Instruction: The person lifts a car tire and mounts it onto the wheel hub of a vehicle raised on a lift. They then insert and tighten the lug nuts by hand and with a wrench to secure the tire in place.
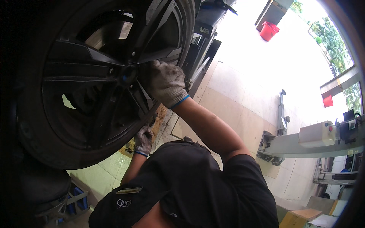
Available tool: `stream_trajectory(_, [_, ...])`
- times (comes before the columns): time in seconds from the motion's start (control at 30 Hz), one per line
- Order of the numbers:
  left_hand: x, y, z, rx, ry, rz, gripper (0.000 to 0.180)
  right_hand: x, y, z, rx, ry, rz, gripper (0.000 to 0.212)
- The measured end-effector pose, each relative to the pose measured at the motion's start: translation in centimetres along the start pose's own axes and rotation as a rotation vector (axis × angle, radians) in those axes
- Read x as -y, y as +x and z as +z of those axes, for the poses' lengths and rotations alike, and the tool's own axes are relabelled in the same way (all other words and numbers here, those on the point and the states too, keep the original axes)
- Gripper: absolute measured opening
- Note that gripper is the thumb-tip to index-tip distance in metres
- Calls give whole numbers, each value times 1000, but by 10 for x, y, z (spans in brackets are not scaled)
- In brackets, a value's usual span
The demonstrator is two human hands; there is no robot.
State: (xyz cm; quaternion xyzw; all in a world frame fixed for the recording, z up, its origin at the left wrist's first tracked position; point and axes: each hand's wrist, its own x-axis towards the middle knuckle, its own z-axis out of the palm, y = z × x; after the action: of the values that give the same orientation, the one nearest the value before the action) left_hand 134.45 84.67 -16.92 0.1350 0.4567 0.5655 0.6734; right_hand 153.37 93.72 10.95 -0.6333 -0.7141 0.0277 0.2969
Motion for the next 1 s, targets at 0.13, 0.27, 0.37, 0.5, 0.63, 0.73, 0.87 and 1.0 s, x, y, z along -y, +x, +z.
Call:
stream_trajectory(0.13, [1, 0, 0, 17, -3, 13, 13, -3, -8, 12, -264, 55, -169, 43])
stream_trajectory(0.27, [2, 0, 0, 16, -29, 22, 11, -6, -6, 21, -259, 47, -170, 44])
stream_trajectory(0.37, [3, 2, -2, -1, -19, 11, 10, -7, -2, 18, -156, 65, -106, 44])
stream_trajectory(0.5, [4, 5, -7, 26, -31, -2, 9, -6, 0, 9, 1, 34, -40, 43])
stream_trajectory(0.63, [7, 10, -10, -20, -1, 41, 6, -5, -7, 10, -199, 57, -131, 41])
stream_trajectory(0.73, [9, 10, -11, -28, 22, 28, 7, -7, -9, 16, -180, 123, -160, 41])
stream_trajectory(0.87, [7, 6, -7, -19, -17, 25, 7, -8, -6, 18, -176, 74, -178, 40])
stream_trajectory(1.0, [1, 0, 0, -18, -25, 30, 9, -8, -2, 11, -89, -4, -113, 36])
